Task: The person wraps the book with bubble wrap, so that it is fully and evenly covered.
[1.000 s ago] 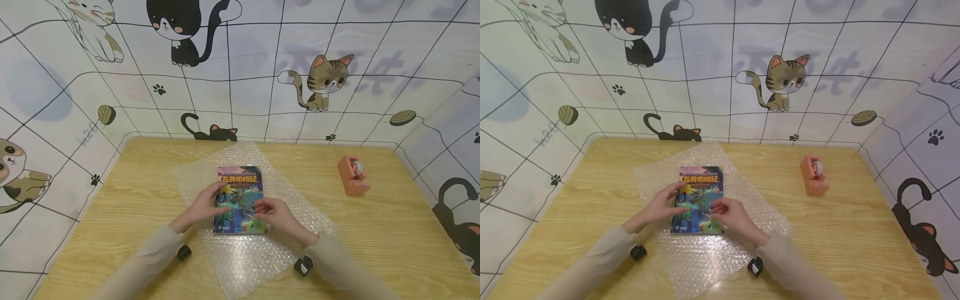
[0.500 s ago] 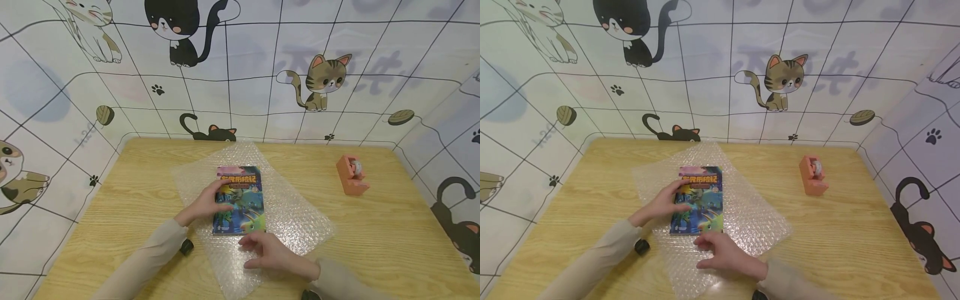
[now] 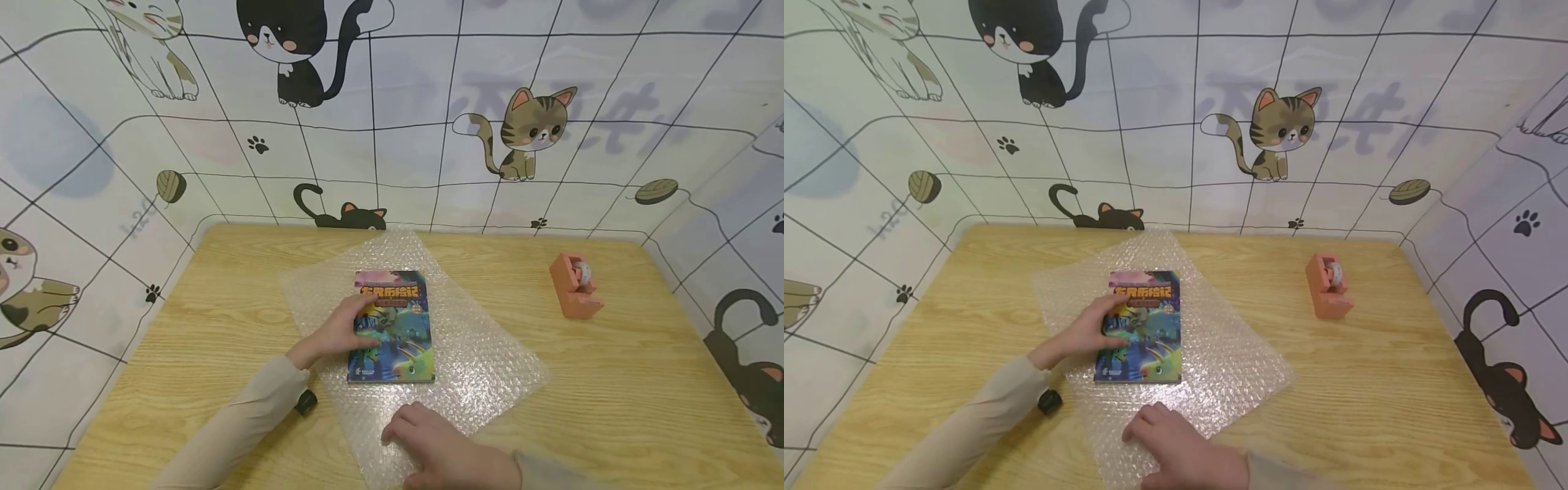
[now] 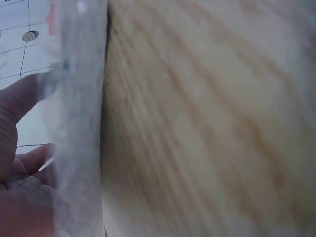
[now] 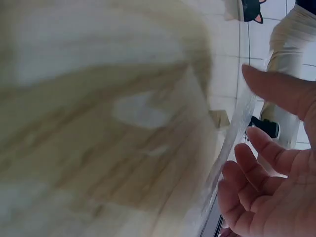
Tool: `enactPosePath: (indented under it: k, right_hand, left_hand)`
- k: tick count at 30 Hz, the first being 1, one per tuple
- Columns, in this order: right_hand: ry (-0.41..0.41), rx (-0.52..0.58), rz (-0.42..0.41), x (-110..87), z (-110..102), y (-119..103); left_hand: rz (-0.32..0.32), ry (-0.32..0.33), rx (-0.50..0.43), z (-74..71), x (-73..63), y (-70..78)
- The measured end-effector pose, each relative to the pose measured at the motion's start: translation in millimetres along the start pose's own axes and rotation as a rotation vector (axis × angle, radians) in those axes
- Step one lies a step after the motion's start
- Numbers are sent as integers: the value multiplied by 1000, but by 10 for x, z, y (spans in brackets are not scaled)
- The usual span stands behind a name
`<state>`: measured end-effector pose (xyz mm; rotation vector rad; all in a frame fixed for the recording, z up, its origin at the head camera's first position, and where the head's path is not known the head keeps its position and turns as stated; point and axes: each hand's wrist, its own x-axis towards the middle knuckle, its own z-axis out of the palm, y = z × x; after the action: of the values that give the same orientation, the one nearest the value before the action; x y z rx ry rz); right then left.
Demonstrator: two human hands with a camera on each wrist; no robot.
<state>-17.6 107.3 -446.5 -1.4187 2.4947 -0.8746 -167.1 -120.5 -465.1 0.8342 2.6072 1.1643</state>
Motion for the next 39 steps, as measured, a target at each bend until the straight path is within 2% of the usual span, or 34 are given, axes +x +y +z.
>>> enactPosePath:
  k: [7, 11, 16, 23, 25, 31, 35, 39]
  right_hand:
    - [-58, -83, 24, -1, -9, -39]
    - [-70, -100, -20, -7, -25, -49]
    - [12, -180, -108, -10, -57, -69]
    - [170, -121, -108, 58, -257, -69]
    - [214, -111, -85, 102, -344, -65]
    - [285, -9, 72, 281, -594, 4]
    - [352, 4, 113, 427, -702, 134]
    - [381, 10, 166, 541, -731, 288]
  left_hand:
    - [-15, -15, 12, -7, 0, 15]
    - [-17, -24, 27, -11, -1, 20]
    - [-3, -42, 68, -19, 0, 31]
    - [23, -52, 95, -17, 10, 23]
    - [30, -50, 95, -17, 11, 23]
    - [37, -26, 99, -16, 2, 24]
    - [74, -1, 110, -7, 7, 13]
    - [104, 7, 113, -4, 14, 4]
